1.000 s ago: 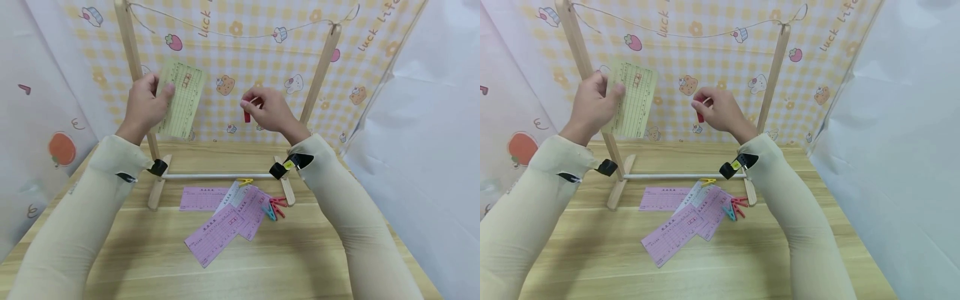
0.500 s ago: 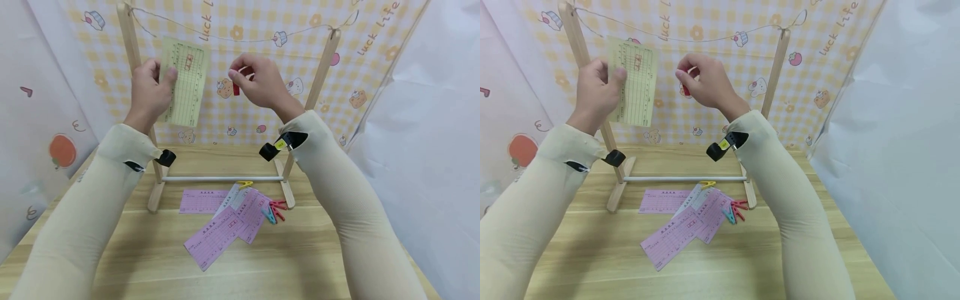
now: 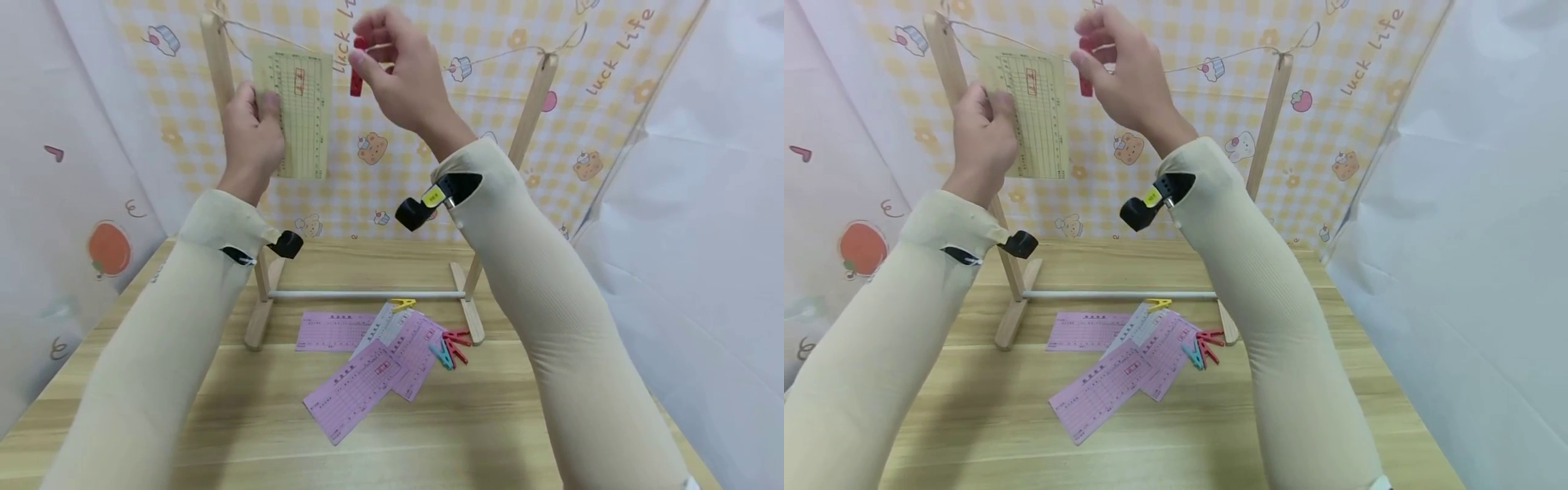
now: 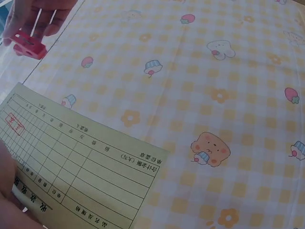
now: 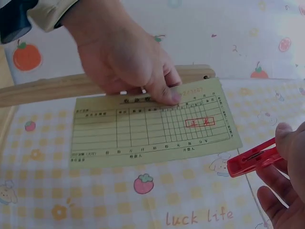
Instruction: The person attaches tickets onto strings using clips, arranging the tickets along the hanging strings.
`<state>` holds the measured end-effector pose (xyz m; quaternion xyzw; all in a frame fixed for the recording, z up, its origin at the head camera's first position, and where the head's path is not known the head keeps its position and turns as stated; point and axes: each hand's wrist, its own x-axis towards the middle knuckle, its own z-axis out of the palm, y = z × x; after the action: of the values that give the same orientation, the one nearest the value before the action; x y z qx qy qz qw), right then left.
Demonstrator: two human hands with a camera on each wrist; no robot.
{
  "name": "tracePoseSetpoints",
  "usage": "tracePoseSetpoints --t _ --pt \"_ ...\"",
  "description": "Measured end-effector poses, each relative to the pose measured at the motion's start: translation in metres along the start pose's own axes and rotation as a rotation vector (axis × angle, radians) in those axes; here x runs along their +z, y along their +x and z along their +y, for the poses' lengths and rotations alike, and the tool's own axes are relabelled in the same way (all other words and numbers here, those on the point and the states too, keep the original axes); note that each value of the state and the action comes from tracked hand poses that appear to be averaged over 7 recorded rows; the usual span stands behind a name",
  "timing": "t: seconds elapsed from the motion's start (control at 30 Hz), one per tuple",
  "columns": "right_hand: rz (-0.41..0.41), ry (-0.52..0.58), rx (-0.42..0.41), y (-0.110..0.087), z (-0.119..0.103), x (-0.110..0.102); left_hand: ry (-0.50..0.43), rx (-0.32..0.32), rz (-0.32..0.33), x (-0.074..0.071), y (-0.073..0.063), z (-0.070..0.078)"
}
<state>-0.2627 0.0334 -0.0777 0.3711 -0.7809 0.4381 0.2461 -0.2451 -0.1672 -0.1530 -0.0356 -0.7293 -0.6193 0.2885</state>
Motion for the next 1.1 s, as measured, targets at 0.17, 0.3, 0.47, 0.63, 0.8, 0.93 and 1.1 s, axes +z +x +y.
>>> tracePoseSetpoints --t 0.17,0.3,0.47,0.63,0.8,0.93,1.1 --pt "0.052 0.104 0.058 0.014 -0.011 0.007 0.013 -0.037 0.022 0.002 0.004 0.002" --pt "0.088 0.157 0.101 0.023 -0.018 0.012 0.039 -0.101 0.016 0.002 0.008 0.003" --pt "0.137 0.195 0.125 0.033 -0.023 0.019 0.057 -0.160 0.003 0.002 0.011 0.006" --pt "0.167 0.127 0.102 0.039 -0.022 0.022 0.072 -0.185 -0.021 0.003 0.010 0.011" --pt "0.203 0.058 0.088 0.046 -0.021 0.031 0.082 -0.196 -0.019 0.004 0.012 0.012" --pt "0.214 0.015 0.108 0.052 -0.021 0.038 0.095 -0.187 -0.003 0.006 0.013 0.010" --pt "0.214 0.043 0.146 0.057 -0.021 0.047 0.107 -0.175 0.008 0.008 0.012 0.008"
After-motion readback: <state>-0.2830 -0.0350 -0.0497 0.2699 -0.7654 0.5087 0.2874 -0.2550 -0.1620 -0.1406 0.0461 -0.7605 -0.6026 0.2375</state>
